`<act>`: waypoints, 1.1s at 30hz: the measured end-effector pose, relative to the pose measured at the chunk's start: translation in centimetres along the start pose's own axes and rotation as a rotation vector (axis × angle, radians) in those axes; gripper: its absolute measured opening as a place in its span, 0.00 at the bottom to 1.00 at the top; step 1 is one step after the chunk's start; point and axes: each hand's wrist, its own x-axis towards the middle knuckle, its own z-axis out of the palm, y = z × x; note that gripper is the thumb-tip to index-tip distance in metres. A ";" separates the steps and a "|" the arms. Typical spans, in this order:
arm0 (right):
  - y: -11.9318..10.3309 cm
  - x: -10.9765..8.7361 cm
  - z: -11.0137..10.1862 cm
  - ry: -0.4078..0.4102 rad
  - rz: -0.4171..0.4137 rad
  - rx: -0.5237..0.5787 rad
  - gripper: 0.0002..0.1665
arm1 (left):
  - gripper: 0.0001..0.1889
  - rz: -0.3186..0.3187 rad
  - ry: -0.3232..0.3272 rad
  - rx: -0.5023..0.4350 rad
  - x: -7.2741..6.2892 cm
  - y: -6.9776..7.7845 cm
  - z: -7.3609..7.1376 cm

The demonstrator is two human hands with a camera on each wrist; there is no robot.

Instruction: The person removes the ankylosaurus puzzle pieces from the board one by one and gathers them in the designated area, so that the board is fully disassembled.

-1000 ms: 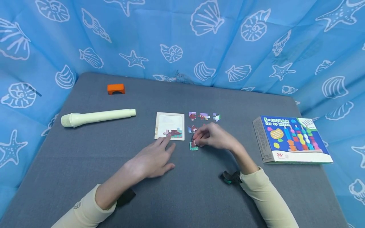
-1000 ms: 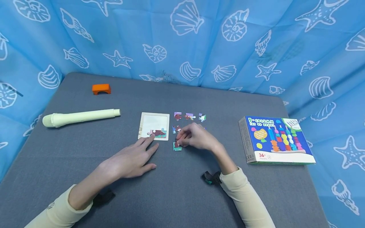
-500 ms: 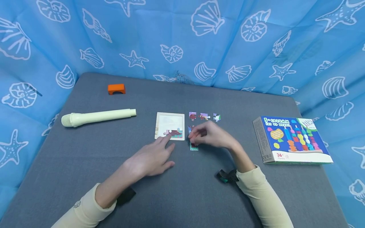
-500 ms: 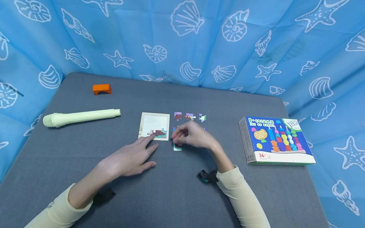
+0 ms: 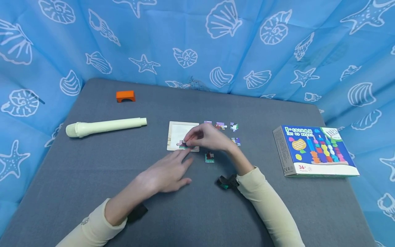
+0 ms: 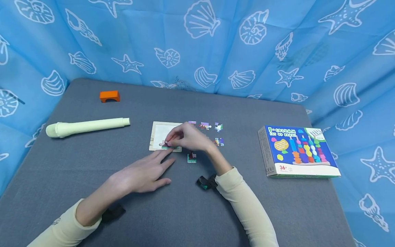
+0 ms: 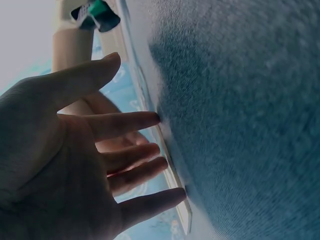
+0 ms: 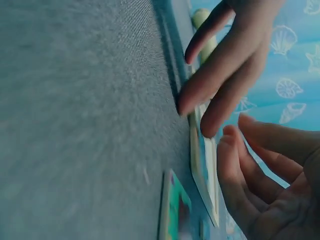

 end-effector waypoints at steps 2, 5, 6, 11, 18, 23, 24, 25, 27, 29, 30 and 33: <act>-0.1 0.8 0.3 -0.018 0.003 -0.013 0.06 | 0.39 -0.012 -0.024 -0.013 0.1 0.1 0.1; -0.2 1.7 0.6 -0.042 0.025 -0.022 0.06 | 0.40 -0.028 -0.049 -0.020 0.3 0.1 0.1; -0.2 1.9 0.7 -0.045 0.035 -0.031 0.06 | 0.39 -0.032 -0.054 -0.019 0.3 0.1 0.0; -0.6 2.4 1.1 -0.042 0.082 -0.095 0.05 | 0.39 -0.041 -0.060 -0.016 0.3 0.1 0.1; -0.7 2.5 1.3 -0.027 0.087 -0.137 0.05 | 0.38 -0.037 -0.036 -0.024 0.4 0.1 0.2; -0.7 2.3 1.3 -0.018 0.082 -0.120 0.05 | 0.38 -0.041 -0.042 -0.046 0.4 0.0 0.1; -0.7 2.2 1.3 -0.017 0.074 -0.114 0.04 | 0.38 -0.039 -0.041 -0.049 0.4 -0.1 0.1; -0.7 2.1 1.3 -0.014 0.066 -0.108 0.04 | 0.38 -0.038 -0.040 -0.051 0.4 -0.1 0.1; -0.7 1.8 1.3 -0.004 0.038 -0.100 0.03 | 0.37 -0.037 -0.037 -0.055 0.3 -0.1 0.1; -0.8 1.4 1.2 0.013 0.009 -0.091 0.03 | 0.37 -0.035 -0.032 -0.058 0.3 -0.2 0.2; -0.9 1.1 1.2 0.022 0.000 -0.082 0.04 | 0.37 -0.035 -0.028 -0.059 0.3 -0.2 0.2; -1.2 0.1 0.8 0.051 -0.022 -0.064 0.05 | 0.37 -0.040 -0.022 -0.060 0.3 -0.1 0.3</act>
